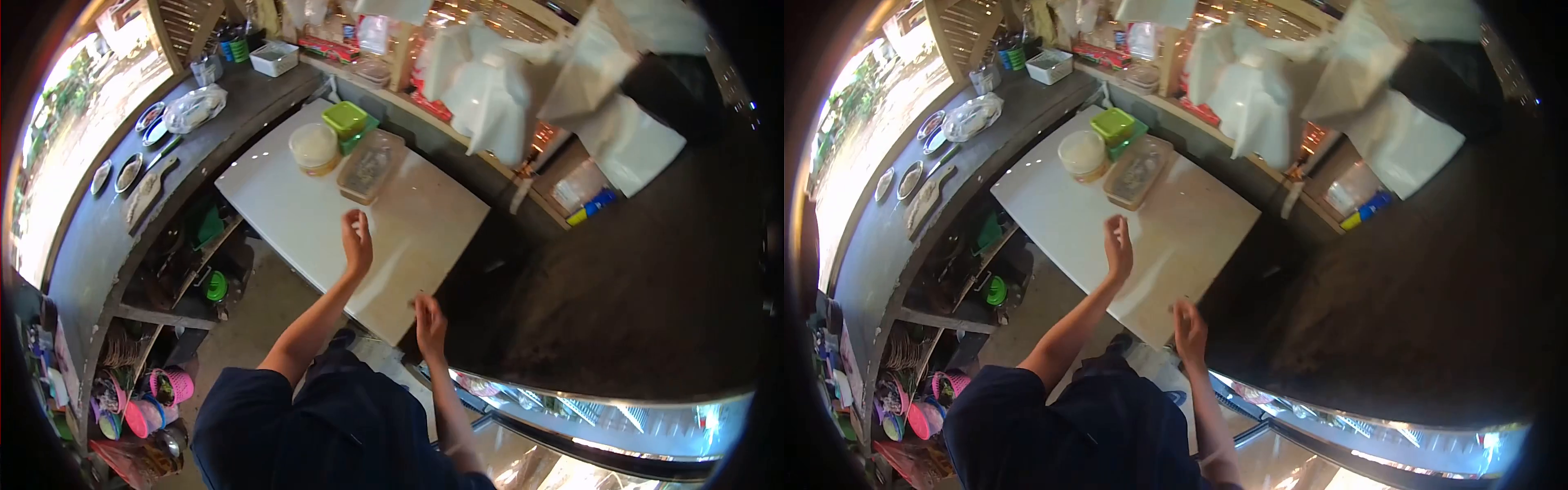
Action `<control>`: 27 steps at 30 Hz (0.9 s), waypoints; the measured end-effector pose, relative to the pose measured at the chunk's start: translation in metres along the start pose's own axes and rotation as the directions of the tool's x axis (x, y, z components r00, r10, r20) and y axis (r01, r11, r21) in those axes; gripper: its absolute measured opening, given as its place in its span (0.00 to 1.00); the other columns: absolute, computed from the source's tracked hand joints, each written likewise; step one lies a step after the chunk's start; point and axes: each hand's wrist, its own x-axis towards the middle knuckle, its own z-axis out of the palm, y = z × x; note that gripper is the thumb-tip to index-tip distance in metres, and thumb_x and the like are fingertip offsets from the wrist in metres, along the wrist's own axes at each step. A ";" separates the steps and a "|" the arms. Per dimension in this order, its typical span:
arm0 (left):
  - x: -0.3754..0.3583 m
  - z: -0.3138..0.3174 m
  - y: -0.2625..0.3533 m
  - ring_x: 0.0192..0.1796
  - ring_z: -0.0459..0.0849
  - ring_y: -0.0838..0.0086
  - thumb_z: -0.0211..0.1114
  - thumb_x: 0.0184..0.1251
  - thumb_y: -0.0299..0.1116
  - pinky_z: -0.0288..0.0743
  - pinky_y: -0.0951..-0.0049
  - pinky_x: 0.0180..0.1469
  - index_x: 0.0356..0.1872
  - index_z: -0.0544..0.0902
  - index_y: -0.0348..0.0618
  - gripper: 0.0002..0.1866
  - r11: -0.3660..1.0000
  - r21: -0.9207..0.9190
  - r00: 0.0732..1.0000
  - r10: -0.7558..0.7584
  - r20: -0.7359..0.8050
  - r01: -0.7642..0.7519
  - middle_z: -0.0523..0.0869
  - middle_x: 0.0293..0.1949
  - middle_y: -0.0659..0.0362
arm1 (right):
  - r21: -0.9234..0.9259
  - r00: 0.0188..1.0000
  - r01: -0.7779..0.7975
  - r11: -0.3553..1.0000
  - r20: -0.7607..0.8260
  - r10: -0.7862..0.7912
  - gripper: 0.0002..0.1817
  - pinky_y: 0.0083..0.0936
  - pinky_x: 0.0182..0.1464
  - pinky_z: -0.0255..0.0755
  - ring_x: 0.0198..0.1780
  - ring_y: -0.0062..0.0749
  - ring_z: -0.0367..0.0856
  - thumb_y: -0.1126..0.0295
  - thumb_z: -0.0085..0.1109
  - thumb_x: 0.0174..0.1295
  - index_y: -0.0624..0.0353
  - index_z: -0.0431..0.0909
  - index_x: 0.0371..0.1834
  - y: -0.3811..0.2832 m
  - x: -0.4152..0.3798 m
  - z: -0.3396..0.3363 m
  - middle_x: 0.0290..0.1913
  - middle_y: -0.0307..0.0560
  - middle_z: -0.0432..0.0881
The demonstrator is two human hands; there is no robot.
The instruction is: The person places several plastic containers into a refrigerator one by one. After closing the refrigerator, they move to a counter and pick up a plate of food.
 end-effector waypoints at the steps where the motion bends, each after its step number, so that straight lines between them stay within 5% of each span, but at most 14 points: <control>1: 0.033 -0.008 -0.012 0.51 0.79 0.58 0.57 0.77 0.39 0.71 0.64 0.56 0.52 0.75 0.35 0.16 1.000 0.003 1.000 -0.009 -0.008 0.009 0.81 0.47 0.49 | 0.052 0.996 -0.088 0.995 0.027 0.087 0.18 0.31 0.49 0.78 0.47 0.36 0.85 0.59 0.57 0.72 0.61 0.79 0.56 -0.007 0.033 0.027 0.50 0.50 0.85; 4: 0.107 -0.018 -0.046 0.56 0.77 0.54 0.58 0.77 0.43 0.70 0.59 0.61 0.56 0.75 0.33 0.21 0.981 0.177 0.978 0.109 -0.178 -0.077 0.80 0.53 0.44 | -0.124 0.994 0.082 0.989 0.083 -0.072 0.29 0.39 0.64 0.68 0.63 0.45 0.74 0.52 0.54 0.73 0.63 0.70 0.67 0.003 0.133 0.101 0.63 0.57 0.76; 6: 0.139 -0.020 -0.066 0.61 0.74 0.48 0.58 0.76 0.44 0.67 0.55 0.64 0.60 0.73 0.30 0.25 0.874 0.463 0.978 0.197 -0.068 -0.144 0.78 0.58 0.41 | -0.222 0.988 0.131 0.966 0.104 -0.110 0.32 0.42 0.68 0.63 0.68 0.49 0.68 0.50 0.54 0.73 0.65 0.68 0.69 0.012 0.185 0.145 0.66 0.60 0.73; 8: 0.155 -0.018 -0.085 0.64 0.73 0.46 0.58 0.75 0.44 0.66 0.53 0.67 0.61 0.73 0.31 0.26 0.865 0.474 0.982 0.190 -0.004 -0.165 0.78 0.60 0.41 | -0.390 0.982 0.185 0.902 0.038 -0.185 0.38 0.45 0.73 0.54 0.73 0.57 0.60 0.44 0.51 0.72 0.68 0.64 0.72 0.028 0.227 0.183 0.70 0.67 0.67; 10: 0.161 -0.013 -0.100 0.65 0.72 0.45 0.58 0.75 0.45 0.65 0.54 0.68 0.62 0.74 0.33 0.25 0.780 0.528 0.941 0.306 0.147 -0.336 0.78 0.60 0.42 | -0.406 0.996 0.087 0.910 0.008 -0.091 0.41 0.46 0.74 0.52 0.74 0.59 0.58 0.42 0.49 0.72 0.68 0.63 0.72 0.032 0.249 0.207 0.71 0.69 0.63; 12: 0.161 -0.009 -0.099 0.66 0.71 0.45 0.59 0.74 0.42 0.65 0.54 0.69 0.60 0.75 0.34 0.23 0.806 0.506 0.952 0.272 0.141 -0.305 0.79 0.60 0.42 | -0.418 0.999 -0.023 0.908 -0.032 0.011 0.43 0.47 0.75 0.51 0.75 0.61 0.56 0.39 0.48 0.71 0.68 0.62 0.73 0.030 0.259 0.219 0.73 0.71 0.60; 14: 0.152 -0.006 -0.081 0.63 0.74 0.48 0.60 0.75 0.42 0.66 0.55 0.66 0.56 0.78 0.32 0.22 0.943 0.288 0.982 0.137 0.132 -0.170 0.80 0.58 0.41 | -0.303 0.983 -0.170 0.938 -0.124 0.139 0.46 0.50 0.75 0.50 0.76 0.60 0.55 0.35 0.46 0.70 0.69 0.61 0.73 0.024 0.258 0.210 0.75 0.71 0.55; 16: 0.137 0.004 -0.073 0.60 0.76 0.47 0.63 0.73 0.37 0.68 0.55 0.65 0.58 0.73 0.31 0.21 0.979 0.177 0.981 0.065 0.182 -0.098 0.78 0.58 0.40 | -0.140 0.981 -0.146 0.979 -0.150 0.125 0.44 0.51 0.74 0.52 0.76 0.55 0.57 0.37 0.48 0.70 0.64 0.59 0.75 0.015 0.253 0.202 0.75 0.66 0.58; 18: 0.114 0.013 -0.064 0.58 0.78 0.53 0.64 0.73 0.37 0.71 0.59 0.62 0.60 0.70 0.30 0.24 0.997 -0.076 0.977 0.003 0.211 0.013 0.78 0.55 0.40 | 0.460 0.920 -0.293 0.838 -0.103 0.378 0.40 0.46 0.65 0.67 0.69 0.45 0.68 0.39 0.53 0.68 0.54 0.59 0.75 -0.034 0.236 0.186 0.70 0.56 0.66; 21: 0.071 0.003 -0.030 0.55 0.79 0.60 0.65 0.73 0.41 0.72 0.63 0.58 0.61 0.67 0.32 0.27 0.988 -0.126 0.966 -0.050 0.254 0.084 0.78 0.53 0.43 | 0.659 0.901 -0.290 0.694 -0.057 0.431 0.32 0.41 0.57 0.74 0.59 0.38 0.76 0.45 0.55 0.69 0.49 0.63 0.70 -0.033 0.219 0.159 0.62 0.49 0.73; 22: 0.059 0.001 -0.025 0.54 0.79 0.61 0.66 0.72 0.44 0.72 0.63 0.56 0.61 0.67 0.34 0.28 0.974 -0.151 0.955 -0.121 0.271 0.167 0.78 0.53 0.45 | 0.623 0.896 -0.232 0.747 -0.162 0.413 0.26 0.36 0.52 0.77 0.52 0.33 0.80 0.49 0.55 0.71 0.49 0.68 0.65 -0.040 0.206 0.149 0.54 0.46 0.76; 24: 0.054 -0.013 -0.034 0.53 0.78 0.65 0.64 0.71 0.54 0.74 0.64 0.52 0.62 0.66 0.36 0.34 0.871 -0.063 0.818 -0.430 0.382 0.487 0.78 0.53 0.49 | 0.614 0.907 -0.249 0.749 -0.123 0.402 0.23 0.35 0.52 0.77 0.50 0.31 0.81 0.50 0.56 0.71 0.50 0.71 0.62 -0.039 0.175 0.120 0.50 0.42 0.78; 27: 0.064 -0.017 -0.047 0.56 0.77 0.64 0.61 0.66 0.65 0.77 0.62 0.48 0.66 0.63 0.41 0.41 0.828 -0.079 0.770 -0.476 0.425 0.555 0.72 0.58 0.53 | 0.670 0.845 -0.229 0.706 -0.223 0.486 0.22 0.33 0.51 0.77 0.53 0.29 0.79 0.50 0.57 0.70 0.50 0.74 0.60 -0.025 0.109 0.068 0.50 0.41 0.78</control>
